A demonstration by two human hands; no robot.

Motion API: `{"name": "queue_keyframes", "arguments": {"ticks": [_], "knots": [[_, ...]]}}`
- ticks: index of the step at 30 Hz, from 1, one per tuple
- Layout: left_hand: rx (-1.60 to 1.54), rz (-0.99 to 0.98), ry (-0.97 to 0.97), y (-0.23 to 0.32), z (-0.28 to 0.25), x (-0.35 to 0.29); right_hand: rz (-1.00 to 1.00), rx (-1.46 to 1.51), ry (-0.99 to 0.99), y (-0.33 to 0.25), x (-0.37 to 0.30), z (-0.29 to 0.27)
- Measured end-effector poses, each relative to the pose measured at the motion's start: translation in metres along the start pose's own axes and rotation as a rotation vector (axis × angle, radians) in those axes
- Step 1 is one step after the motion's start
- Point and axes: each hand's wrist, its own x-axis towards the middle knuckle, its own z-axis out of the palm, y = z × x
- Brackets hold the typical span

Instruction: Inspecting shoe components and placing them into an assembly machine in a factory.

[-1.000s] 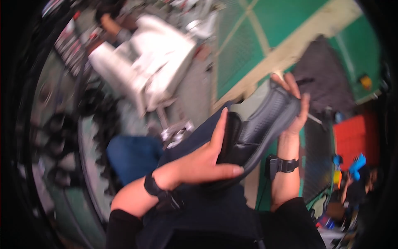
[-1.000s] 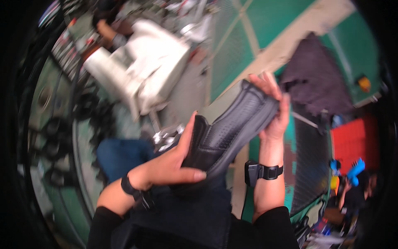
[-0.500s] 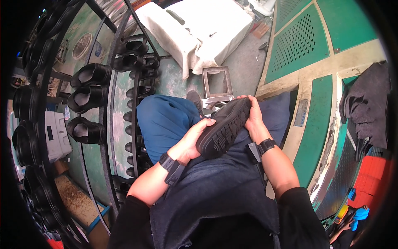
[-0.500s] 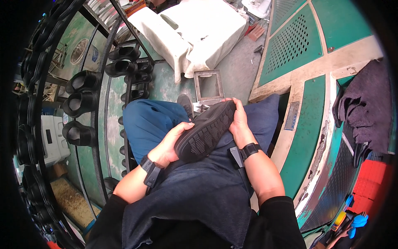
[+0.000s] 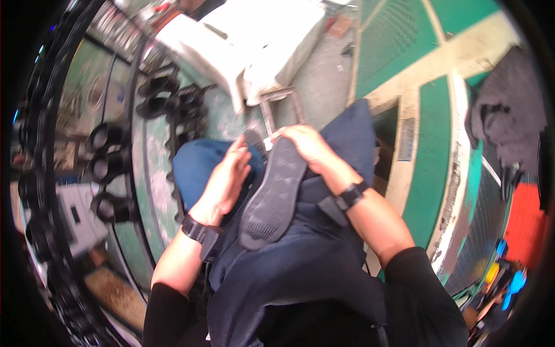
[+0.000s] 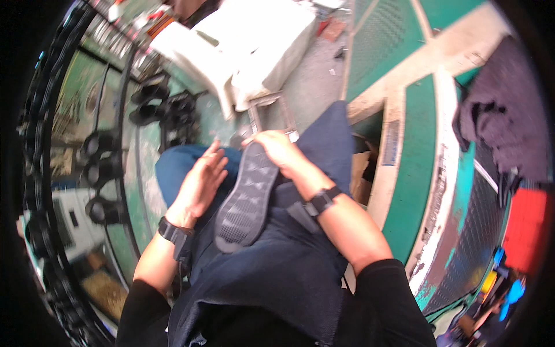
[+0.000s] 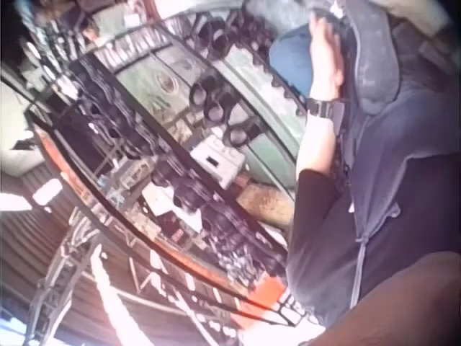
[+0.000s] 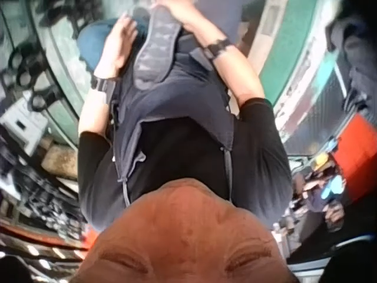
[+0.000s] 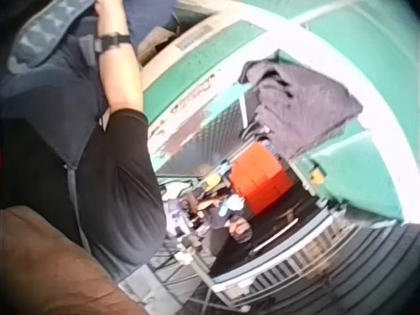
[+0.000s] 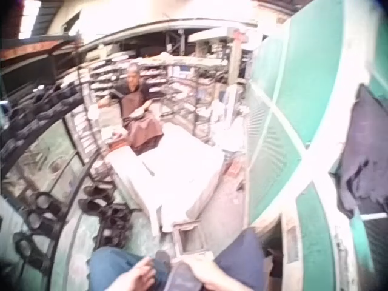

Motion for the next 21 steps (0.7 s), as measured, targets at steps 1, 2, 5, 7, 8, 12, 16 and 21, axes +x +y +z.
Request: {"name": "queue_keyframes", "arguments": {"ticks": [1,2,5,7,8,12,16,21], "knots": [[-0.015,0.023,-0.016,0.004,-0.005,0.014,0.073,-0.008,-0.005,-0.006,0.002,0.007],[0.040,0.023,-0.034,0.004,-0.007,0.030,-0.044,-0.156,0.047,0.001,0.005,0.007],[0.129,-0.002,-0.008,-0.007,-0.008,0.073,-0.230,-0.174,-0.085,0.008,0.006,0.005],[0.128,-0.013,-0.020,-0.010,0.012,0.092,-0.258,-0.125,-0.084,0.010,0.004,0.003],[0.161,0.029,0.022,-0.015,0.025,0.102,-0.281,-0.025,-0.116,0.011,0.004,0.002],[-0.093,-0.126,-0.158,-0.026,0.016,0.118,-0.315,0.015,-0.061,0.020,0.011,0.013],[-0.106,-0.049,-0.067,-0.034,0.018,0.111,-0.321,-0.221,0.096,0.032,0.009,0.015],[0.006,0.080,-0.018,-0.035,0.017,0.091,-0.429,-0.251,0.210,0.028,-0.003,0.035]]}}
